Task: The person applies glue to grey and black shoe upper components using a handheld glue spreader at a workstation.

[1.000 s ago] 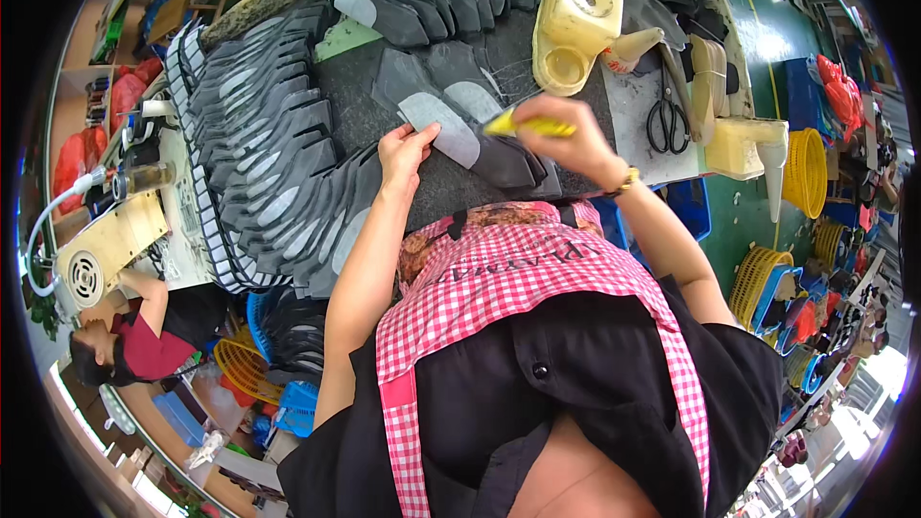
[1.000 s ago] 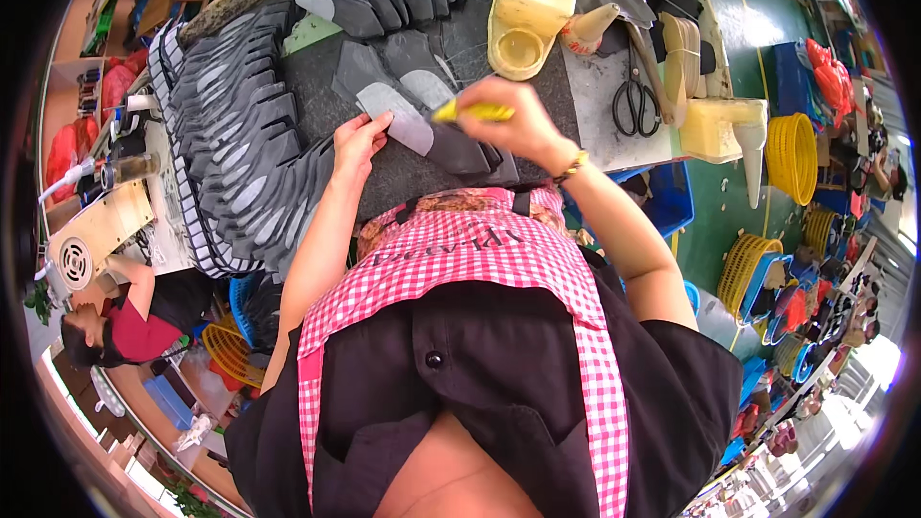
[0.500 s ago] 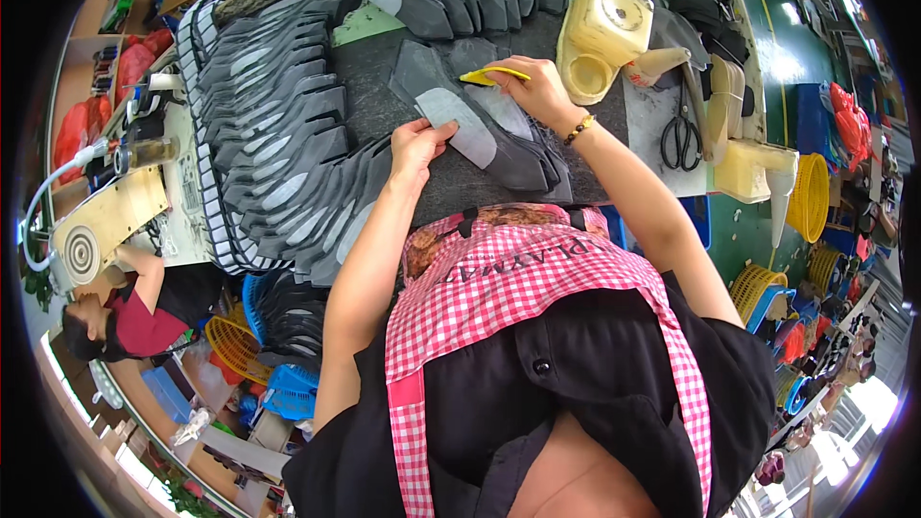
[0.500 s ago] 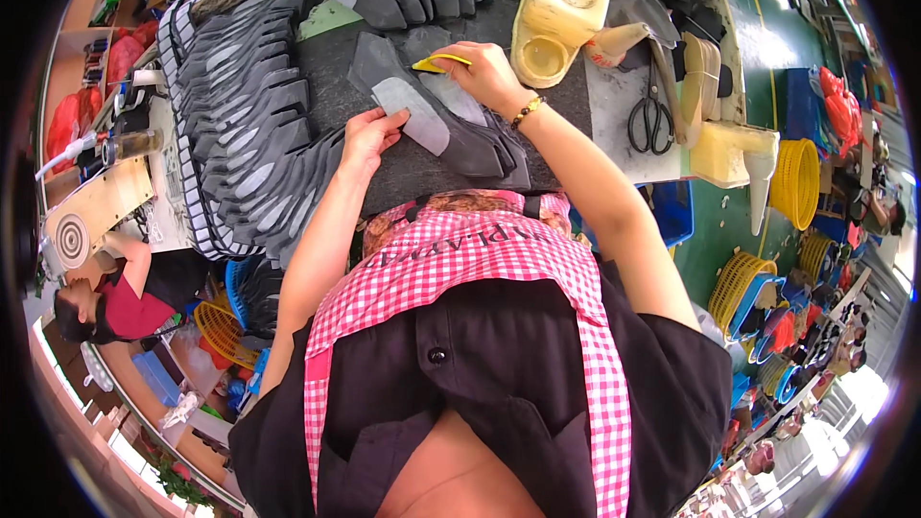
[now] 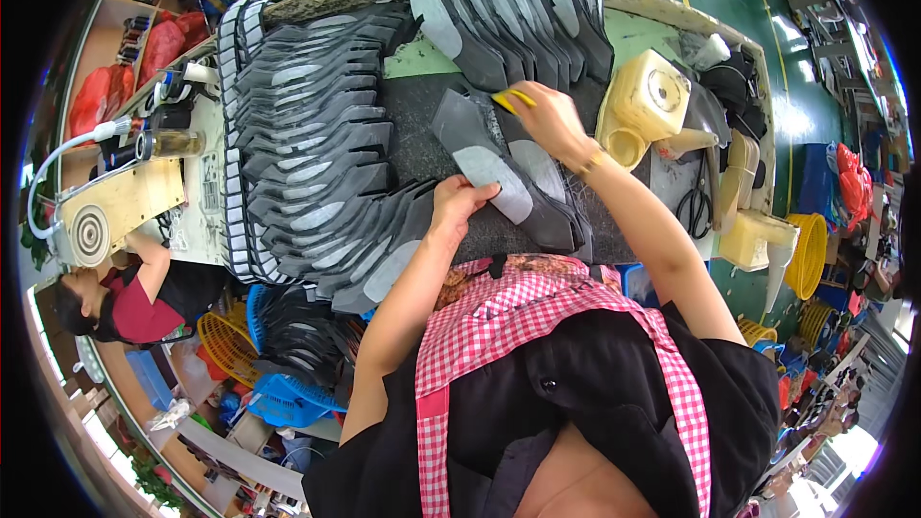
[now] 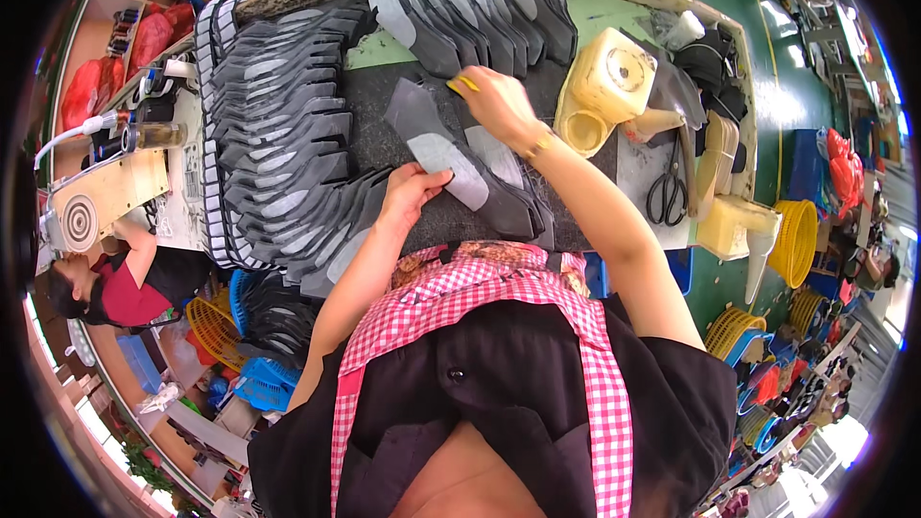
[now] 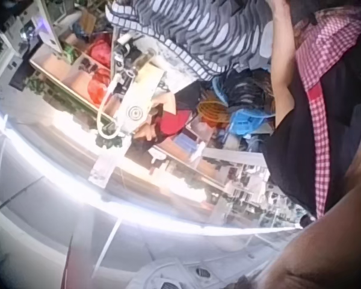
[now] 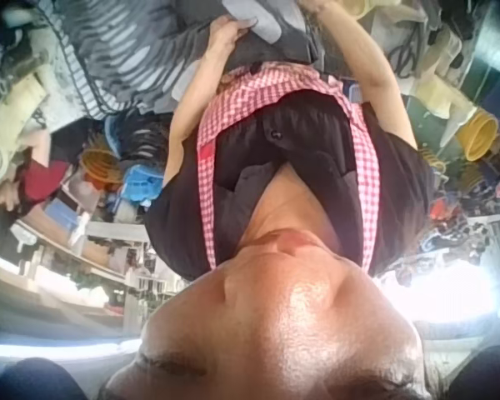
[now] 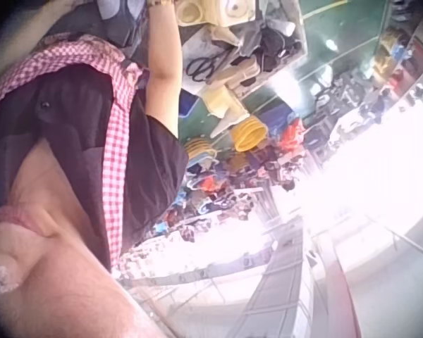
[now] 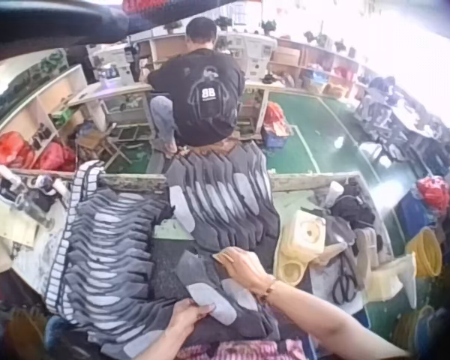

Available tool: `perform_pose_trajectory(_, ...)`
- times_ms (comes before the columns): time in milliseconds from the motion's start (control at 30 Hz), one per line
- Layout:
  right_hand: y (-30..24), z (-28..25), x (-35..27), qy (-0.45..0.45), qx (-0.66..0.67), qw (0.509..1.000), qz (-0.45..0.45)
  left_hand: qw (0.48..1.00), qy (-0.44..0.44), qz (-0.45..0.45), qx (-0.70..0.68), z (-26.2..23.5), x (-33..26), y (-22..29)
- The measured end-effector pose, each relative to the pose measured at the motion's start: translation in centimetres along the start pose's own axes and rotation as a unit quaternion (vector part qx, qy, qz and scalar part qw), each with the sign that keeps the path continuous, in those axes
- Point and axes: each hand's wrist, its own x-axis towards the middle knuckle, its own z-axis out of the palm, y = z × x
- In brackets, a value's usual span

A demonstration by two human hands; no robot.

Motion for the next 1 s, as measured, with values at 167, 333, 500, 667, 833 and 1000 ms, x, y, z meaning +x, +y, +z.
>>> perform_pose_trajectory(167, -1.3, -11.3, -7.3, 0.087, -0.112, 0.975, 0.172, 0.998, 0.011, 0.04, -0.042, -0.3, 0.2, -0.8)
perform_pose_trajectory(333, 0.5, -11.6, -11.8, 0.068, -0.169, 0.977, 0.113, 1.0, 0.007, 0.017, -0.024, -0.3, 0.9, 0.4)
perform_pose_trajectory(500, 3.1, -9.7, -10.9, 0.119, -0.171, 0.975, 0.082, 1.0, 0.019, 0.019, -0.008, 0.0, 0.8, 0.7)
perform_pose_trajectory(667, 2.3, -11.9, -13.4, 0.12, -0.091, 0.973, 0.173, 0.999, 0.022, 0.026, -0.007, -0.5, 1.2, 0.2)
perform_pose_trajectory(833, -1.0, -10.9, -10.7, -0.145, 0.244, 0.91, 0.302, 1.0, 0.005, 0.028, -0.004, -0.3, 1.4, 0.3)
perform_pose_trajectory(1000, -1.1, -6.3, -10.8, -0.113, 0.133, 0.983, 0.049, 1.0, -0.002, 0.016, 0.005, -0.3, 1.7, 0.7)
